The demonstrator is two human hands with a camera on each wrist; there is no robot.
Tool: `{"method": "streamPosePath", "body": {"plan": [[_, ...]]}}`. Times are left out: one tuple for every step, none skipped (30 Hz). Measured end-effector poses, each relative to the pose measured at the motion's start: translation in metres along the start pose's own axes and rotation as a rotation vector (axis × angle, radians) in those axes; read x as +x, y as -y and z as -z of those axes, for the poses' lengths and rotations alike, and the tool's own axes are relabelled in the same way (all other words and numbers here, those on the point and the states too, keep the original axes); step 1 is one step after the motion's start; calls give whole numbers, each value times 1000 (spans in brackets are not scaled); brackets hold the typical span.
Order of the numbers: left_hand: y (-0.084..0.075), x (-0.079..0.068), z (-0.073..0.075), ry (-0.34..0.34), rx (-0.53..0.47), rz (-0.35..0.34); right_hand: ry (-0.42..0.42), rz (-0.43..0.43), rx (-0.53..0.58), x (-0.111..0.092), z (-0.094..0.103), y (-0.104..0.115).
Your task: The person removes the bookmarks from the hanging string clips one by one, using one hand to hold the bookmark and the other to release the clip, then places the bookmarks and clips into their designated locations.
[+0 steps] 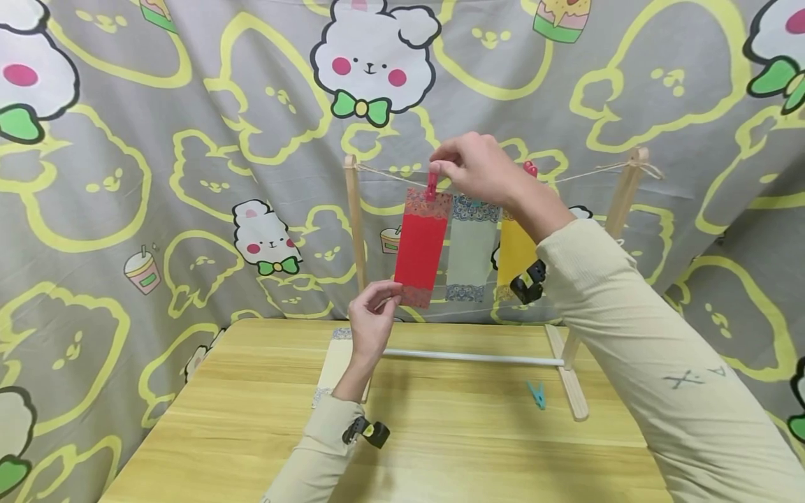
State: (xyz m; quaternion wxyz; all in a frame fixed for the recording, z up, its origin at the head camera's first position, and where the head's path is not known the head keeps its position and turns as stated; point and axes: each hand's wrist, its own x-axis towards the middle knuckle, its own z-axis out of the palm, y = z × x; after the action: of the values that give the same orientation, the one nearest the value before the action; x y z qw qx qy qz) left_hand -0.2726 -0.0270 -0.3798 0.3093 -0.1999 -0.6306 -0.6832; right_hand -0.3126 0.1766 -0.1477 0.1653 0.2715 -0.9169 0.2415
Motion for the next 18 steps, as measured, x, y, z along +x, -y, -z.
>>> {"method": "streamPosePath", "body": {"plan": [[1,0,0,-2,2,-5,-2,-2,1,0,0,0],[1,0,0,-4,2,-7,-5,-4,4,0,1,0],[1,0,0,-4,2,-10,-7,-7,7,0,1,1],[1,0,0,-4,0,-11,-8,-10,7,0,1,1],[2,0,0,-4,-2,-12,-9,-17,12,0,1,1],[2,0,0,-3,1,-15,-10,-23,15,-1,1,1],[2,0,0,-2,0,-15,-11,-30,19,-1,2,2],[2,0,-1,-1,-3,-13,-13,-37,23,-1,2,2],[2,0,-1,2,-6,-13,-18,-43,26,-1,2,2],[2,0,-1,4,-8,-11,-24,-48,28,-1,2,2],[3,0,-1,4,-8,-9,-31,-51,29,-1,1,3],[5,0,-1,4,-8,-6,-39,-52,30,0,1,3],[8,1,-1,4,-14,-3,-49,-51,31,0,1,3],[12,1,-1,3,-12,-2,-60,-48,31,0,1,3],[16,1,0,3,-10,0,-72,-46,32,1,0,3],[20,1,0,2,-8,2,-84,-45,33,1,0,3],[24,1,0,1,-7,2,-95,-46,38,1,0,3],[28,1,1,0,-5,3,-105,-50,46,1,0,3]]}}
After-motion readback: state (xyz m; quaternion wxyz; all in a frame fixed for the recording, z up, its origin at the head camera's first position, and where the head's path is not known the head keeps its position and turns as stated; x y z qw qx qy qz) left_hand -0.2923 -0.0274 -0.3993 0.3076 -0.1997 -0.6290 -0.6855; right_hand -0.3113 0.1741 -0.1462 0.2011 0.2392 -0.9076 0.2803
